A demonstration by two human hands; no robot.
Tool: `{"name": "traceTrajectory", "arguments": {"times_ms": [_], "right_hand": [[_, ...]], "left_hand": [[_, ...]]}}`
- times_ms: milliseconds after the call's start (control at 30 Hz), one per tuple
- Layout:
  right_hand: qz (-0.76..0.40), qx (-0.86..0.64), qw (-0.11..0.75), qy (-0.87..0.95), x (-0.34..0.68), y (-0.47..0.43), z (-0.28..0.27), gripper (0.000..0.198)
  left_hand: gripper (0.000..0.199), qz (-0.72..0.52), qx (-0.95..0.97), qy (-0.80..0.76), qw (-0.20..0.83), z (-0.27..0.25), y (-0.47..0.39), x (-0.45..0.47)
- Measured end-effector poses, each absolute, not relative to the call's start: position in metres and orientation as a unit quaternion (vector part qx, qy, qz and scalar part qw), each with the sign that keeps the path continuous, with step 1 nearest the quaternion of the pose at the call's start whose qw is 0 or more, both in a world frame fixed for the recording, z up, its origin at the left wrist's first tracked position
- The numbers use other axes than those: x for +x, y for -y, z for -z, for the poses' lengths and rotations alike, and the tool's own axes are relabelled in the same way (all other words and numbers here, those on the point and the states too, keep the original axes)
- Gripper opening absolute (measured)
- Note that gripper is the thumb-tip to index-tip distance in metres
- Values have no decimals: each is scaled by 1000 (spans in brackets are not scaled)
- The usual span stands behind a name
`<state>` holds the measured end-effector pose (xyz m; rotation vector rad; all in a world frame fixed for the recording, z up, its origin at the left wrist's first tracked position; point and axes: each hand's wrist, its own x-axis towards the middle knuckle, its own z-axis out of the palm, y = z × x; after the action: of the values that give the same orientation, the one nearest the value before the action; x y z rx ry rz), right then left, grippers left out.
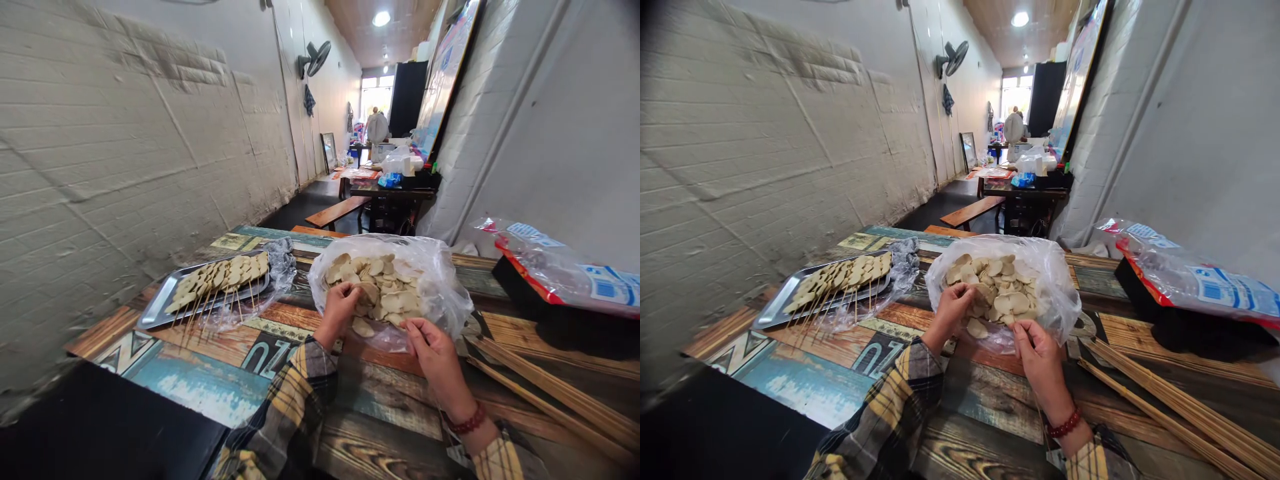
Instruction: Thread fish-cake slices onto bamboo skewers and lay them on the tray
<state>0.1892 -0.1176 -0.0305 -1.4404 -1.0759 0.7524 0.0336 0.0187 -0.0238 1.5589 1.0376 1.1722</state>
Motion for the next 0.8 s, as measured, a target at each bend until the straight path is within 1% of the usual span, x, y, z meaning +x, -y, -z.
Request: {"name": "traceTrajectory", "arguments": {"times_ms": [33,100,333,533,700,800], "right_hand": [[-322,-608,563,458,189,118,30,36],[-327,-602,564,462,188,120,29,36],[-369,-579,528,500,181,125,23,36],[-411,-550,495,532,175,127,29,35],[-411,-560,484,533,173,128,30,38],[-407,-564,480,534,172,128,28,39]], "left_hand": [[21,-470,598,-412,502,21,-16,32],[26,-472,545,-390,573,15,-9,30],[40,-486,437,-342,675,2,11,19],[46,-511,423,-327,673,5,12,15],[40,-532,455,-346,624,6,9,17],[40,-535,474,-349,607,5,9,18]]}}
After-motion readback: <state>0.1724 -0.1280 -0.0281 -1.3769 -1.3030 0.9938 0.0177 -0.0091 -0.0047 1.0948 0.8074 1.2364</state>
